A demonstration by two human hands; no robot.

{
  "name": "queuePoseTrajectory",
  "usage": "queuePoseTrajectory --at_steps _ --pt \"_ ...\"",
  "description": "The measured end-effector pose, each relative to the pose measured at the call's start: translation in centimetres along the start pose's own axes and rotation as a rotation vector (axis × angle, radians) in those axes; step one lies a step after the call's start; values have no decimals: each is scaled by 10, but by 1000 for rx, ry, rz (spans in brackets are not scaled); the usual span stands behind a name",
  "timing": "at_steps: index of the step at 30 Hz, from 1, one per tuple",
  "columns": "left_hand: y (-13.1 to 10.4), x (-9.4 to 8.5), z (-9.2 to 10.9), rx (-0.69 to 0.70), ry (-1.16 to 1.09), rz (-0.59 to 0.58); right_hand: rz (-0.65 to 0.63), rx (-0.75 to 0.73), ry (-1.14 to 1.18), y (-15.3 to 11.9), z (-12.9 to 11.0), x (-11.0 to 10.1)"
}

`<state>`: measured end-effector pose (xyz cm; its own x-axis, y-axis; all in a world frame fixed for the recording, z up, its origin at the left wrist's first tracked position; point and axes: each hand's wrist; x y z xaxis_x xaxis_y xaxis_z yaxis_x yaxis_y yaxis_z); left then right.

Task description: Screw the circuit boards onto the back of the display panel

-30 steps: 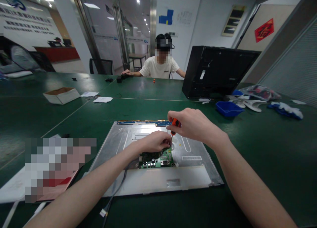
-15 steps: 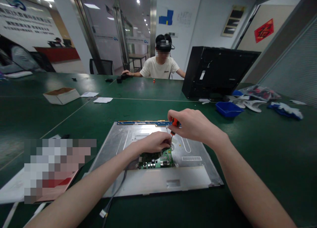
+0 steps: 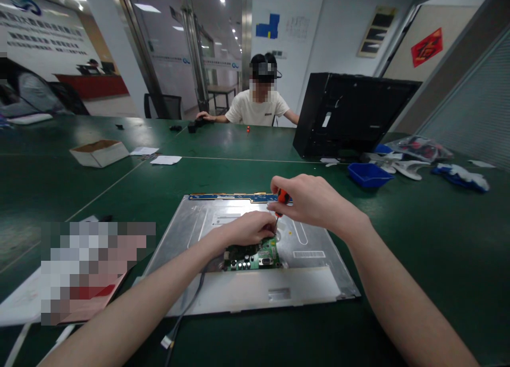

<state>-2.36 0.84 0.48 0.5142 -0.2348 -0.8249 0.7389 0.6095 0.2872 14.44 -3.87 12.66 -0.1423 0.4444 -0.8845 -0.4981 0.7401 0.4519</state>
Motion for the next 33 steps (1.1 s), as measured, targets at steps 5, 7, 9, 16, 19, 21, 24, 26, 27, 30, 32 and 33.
queuePoseTrajectory --at_steps 5,7,9,16,19,21,24,26,27,30,32,33 --pt "0 1 -1 -1 12 3 7 -4 -33 1 0 1" --pt "0 2 -1 5 10 7 2 -11 -13 1 0 2" --pt "0 2 -1 7 -4 9 -2 -19 21 0 -1 2" --pt "0 1 -1 16 -15 21 -2 -24 23 -1 -2 0" --pt "0 1 -1 7 -13 20 2 -26 4 0 0 1" --pt "0 1 -1 1 -17 13 8 -30 6 0 0 1" --pt "0 1 -1 -5 -21 8 14 -34 5 0 0 1" --pt "0 1 -1 0 -22 15 2 -34 13 0 0 1" --pt "0 1 -1 4 -23 17 -4 -33 15 0 0 0" --pt "0 1 -2 10 -26 14 -15 -26 13 0 -1 0" --pt "0 2 -2 8 -33 16 -12 -27 2 0 -1 1" --pt "0 2 -2 7 -38 19 -10 -27 -6 0 -1 1"
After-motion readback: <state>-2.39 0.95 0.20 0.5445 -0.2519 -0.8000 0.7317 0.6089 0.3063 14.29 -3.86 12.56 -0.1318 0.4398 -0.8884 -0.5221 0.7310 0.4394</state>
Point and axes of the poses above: each hand's wrist, its own y-axis towards the middle knuckle, its own x-axis out of the palm, z = x × y, and after that the axes turned 15 degrees about z, right-handed
